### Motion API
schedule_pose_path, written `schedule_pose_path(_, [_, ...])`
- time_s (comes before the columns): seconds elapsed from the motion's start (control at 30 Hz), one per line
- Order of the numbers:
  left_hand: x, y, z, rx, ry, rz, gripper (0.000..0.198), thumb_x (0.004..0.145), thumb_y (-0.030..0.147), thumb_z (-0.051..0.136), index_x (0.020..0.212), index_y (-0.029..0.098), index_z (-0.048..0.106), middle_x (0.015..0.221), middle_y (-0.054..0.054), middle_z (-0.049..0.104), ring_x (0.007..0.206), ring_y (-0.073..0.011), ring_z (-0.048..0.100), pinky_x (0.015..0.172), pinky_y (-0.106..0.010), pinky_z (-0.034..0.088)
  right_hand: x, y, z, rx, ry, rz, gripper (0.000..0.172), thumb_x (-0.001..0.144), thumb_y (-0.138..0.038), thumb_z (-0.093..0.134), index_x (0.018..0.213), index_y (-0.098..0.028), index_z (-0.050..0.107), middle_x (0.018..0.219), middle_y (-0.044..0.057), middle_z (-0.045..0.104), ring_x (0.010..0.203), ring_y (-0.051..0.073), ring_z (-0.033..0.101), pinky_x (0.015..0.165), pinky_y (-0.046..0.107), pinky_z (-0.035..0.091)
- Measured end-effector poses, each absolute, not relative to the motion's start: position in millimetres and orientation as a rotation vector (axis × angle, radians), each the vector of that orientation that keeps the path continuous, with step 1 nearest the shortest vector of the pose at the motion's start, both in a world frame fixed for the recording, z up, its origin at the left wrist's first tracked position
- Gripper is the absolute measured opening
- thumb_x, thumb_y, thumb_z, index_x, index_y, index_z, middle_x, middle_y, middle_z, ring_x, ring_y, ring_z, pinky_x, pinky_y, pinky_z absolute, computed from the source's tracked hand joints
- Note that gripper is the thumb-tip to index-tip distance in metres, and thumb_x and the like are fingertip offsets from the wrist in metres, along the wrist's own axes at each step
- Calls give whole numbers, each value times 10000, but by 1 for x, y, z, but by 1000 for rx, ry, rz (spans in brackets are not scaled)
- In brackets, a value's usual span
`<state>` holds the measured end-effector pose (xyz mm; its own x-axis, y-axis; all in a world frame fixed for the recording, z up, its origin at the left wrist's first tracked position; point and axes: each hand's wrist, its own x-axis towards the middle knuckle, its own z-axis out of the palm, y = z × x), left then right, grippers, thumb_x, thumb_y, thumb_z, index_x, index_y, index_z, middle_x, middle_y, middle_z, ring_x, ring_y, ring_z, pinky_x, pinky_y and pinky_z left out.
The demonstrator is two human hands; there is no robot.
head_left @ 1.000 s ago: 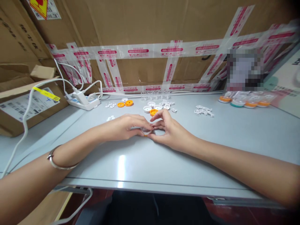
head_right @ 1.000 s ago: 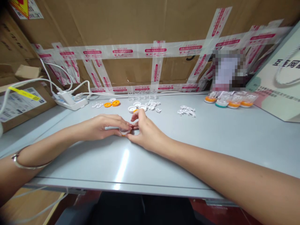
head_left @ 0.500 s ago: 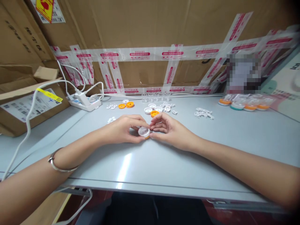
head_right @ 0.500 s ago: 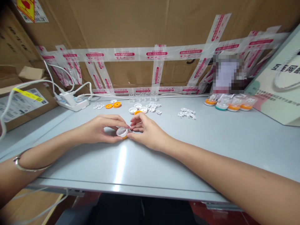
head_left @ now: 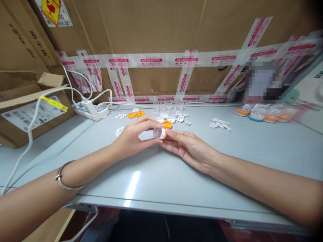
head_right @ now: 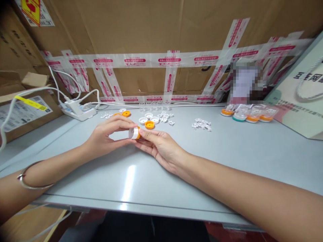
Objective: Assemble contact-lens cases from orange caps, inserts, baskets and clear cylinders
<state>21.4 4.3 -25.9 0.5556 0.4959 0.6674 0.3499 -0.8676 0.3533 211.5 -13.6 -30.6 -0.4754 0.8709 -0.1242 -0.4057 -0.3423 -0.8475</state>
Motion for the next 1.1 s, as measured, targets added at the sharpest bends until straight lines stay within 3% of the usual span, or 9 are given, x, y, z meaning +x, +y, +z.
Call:
schedule_pose_path(0.23, [24, -5, -28, 2702, 892, 1202, 229, 774, 199, 650, 992, 159, 594, 853, -47, 601, 776, -143, 576, 722, -276, 494, 210, -15, -33, -730, -990, 1901, 121, 808, -195, 605, 775, -154, 715, 887, 43, 720, 923, 155, 656, 989, 330, 456])
schedule_pose_path(0.57, [22, -5, -22, 2655, 729, 1006, 302, 816, 85, 539, 1097, 194, 563, 1060, -75, 578, 1011, -176, 550, 898, -337, 443, 212, -13, -29, -818, -1022, 1947, 164, 851, -185, 537, 825, -136, 691, 872, 57, 724, 872, 134, 670, 939, 290, 484])
schedule_pose_path(0.7, [20, -7, -22, 2602, 731, 868, 305, 817, 124, 551, 1112, 200, 571, 1047, -68, 590, 998, -171, 553, 883, -307, 442, 215, -8, -25, -1021, -1252, 1985, 197, 854, -184, 512, 842, -124, 699, 836, 68, 725, 796, 116, 677, 860, 249, 510])
schedule_pose_path(0.8, [19, -9, -23, 2597, 796, 768, 302, 829, 206, 556, 1129, 203, 580, 1019, -65, 608, 936, -163, 568, 826, -274, 447, 231, 6, -14, -1249, -1642, 1615, 166, 815, -233, 563, 817, -146, 704, 812, 51, 720, 759, 127, 671, 794, 252, 516])
schedule_pose_path(0.9, [18, -9, -24, 2630, 877, 672, 301, 827, 286, 556, 1113, 203, 599, 978, -58, 629, 870, -161, 573, 774, -269, 439, 267, 28, 5, -1484, -1975, 782, 177, 771, -324, 603, 796, -177, 698, 772, 35, 708, 727, 157, 650, 713, 275, 493])
schedule_pose_path(0.97, [18, -8, -25, 2660, 894, 634, 329, 808, 290, 571, 1125, 204, 592, 970, -50, 643, 873, -168, 568, 786, -280, 425, 298, 45, 17, -1721, -2119, 406, 178, 744, -337, 618, 788, -185, 699, 760, 46, 705, 698, 178, 635, 651, 291, 461])
schedule_pose_path(1.03, [18, -7, -26, 2675, 896, 623, 378, 796, 271, 579, 1168, 208, 562, 993, -45, 651, 894, -172, 562, 807, -290, 416, 327, 57, 25, -1893, -2237, 236, 203, 726, -344, 625, 822, -181, 700, 762, 64, 702, 675, 180, 624, 626, 297, 435])
schedule_pose_path(1.1, [17, -7, -26, 2674, 898, 615, 429, 792, 279, 590, 1211, 213, 525, 1042, -44, 645, 936, -179, 553, 833, -299, 411, 349, 66, 26, -1976, -2337, 307, 278, 689, -338, 655, 920, -188, 690, 822, 71, 704, 681, 180, 623, 617, 293, 430])
